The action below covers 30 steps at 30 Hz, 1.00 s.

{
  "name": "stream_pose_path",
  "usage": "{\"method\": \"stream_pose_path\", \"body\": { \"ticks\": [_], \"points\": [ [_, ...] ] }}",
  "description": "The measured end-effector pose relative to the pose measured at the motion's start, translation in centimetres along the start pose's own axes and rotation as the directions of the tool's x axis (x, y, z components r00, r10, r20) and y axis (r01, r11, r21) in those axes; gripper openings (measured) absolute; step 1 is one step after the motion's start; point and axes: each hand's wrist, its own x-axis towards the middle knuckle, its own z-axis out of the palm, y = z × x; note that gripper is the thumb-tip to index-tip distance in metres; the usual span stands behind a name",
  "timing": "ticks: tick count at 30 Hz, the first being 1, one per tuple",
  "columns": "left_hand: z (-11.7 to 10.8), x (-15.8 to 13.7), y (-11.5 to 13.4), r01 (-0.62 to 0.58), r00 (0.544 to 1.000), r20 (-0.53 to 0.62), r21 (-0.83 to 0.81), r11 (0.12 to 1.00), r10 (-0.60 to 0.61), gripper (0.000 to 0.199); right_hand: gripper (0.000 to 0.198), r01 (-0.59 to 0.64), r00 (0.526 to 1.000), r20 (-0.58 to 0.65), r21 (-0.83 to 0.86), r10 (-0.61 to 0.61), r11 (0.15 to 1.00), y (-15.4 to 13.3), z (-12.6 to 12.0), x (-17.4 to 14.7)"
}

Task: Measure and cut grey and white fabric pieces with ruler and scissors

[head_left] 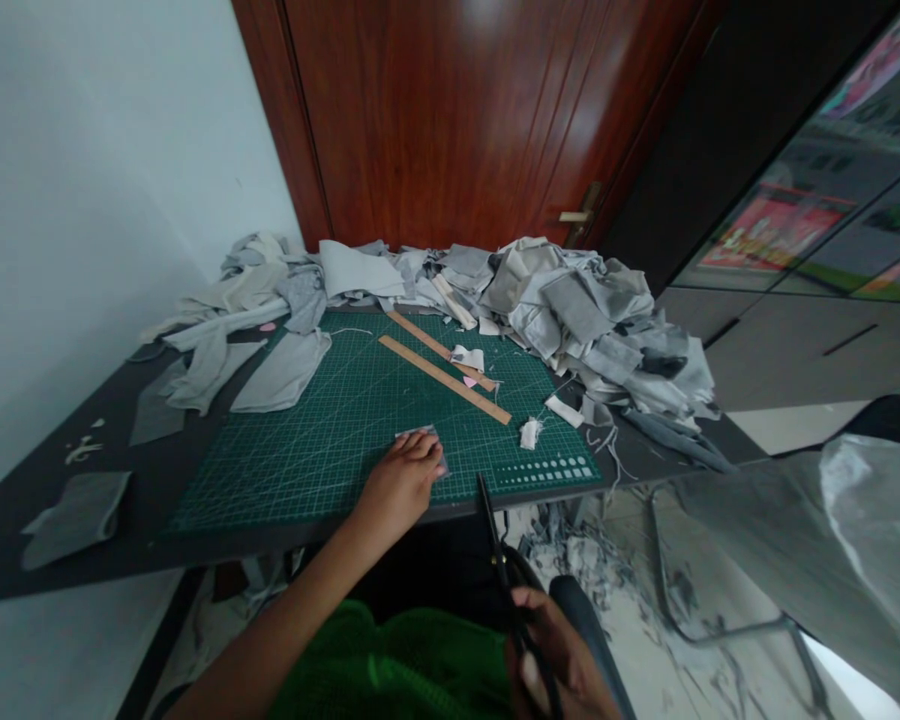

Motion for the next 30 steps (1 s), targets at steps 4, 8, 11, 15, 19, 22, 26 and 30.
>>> {"method": "stream_pose_path", "body": {
  "ticks": [4,8,11,15,19,22,26,30],
  "points": [
    [0.2,-0.1,-0.4,-0.021,1.0,0.012,0.014,1.0,0.021,0.027,0.065,-0.008,1.0,0.005,-0.074,0.008,0.997,-2.3,1.3,-0.7],
    [0.5,-0.3,-0.6,-0.041,0.999,0.036,0.016,0.999,0.04,0.03,0.066,-0.105,0.994,0.019,-0.08,0.106,0.991,-3.9,1.8,-0.5],
    [0.5,-0.5,-0.4,-0.043,0.997,0.064,0.05,0.998,0.04,0.034,0.068,-0.142,0.99,0.006,-0.028,0.142,0.989,-4.5,1.9,-0.3],
    [0.5,-0.8,0.0,-0.038,0.996,0.078,0.101,0.994,0.03,0.04,0.077,-0.171,0.985,-0.034,-0.009,0.171,0.985,-4.9,1.6,0.0],
    [0.4,-0.9,0.3,-0.033,0.997,0.076,0.123,0.992,0.023,0.042,0.079,-0.221,0.975,-0.005,-0.029,0.221,0.975,-5.3,1.5,0.4],
    [0.4,-1.0,0.2,-0.04,0.997,0.069,0.121,0.992,0.032,0.042,0.077,-0.202,0.979,-0.01,-0.05,0.202,0.978,-5.4,1.7,0.7],
    [0.3,-1.0,0.3,-0.03,0.998,0.049,0.097,0.995,0.026,0.043,0.076,-0.159,0.987,-0.011,-0.13,0.159,0.979,-4.8,2.1,1.3],
    [0.2,-1.0,0.5,-0.016,0.998,0.056,0.093,0.995,0.011,0.042,0.077,-0.152,0.988,-0.002,-0.144,0.153,0.978,-4.3,2.1,1.9]
  ]
}}
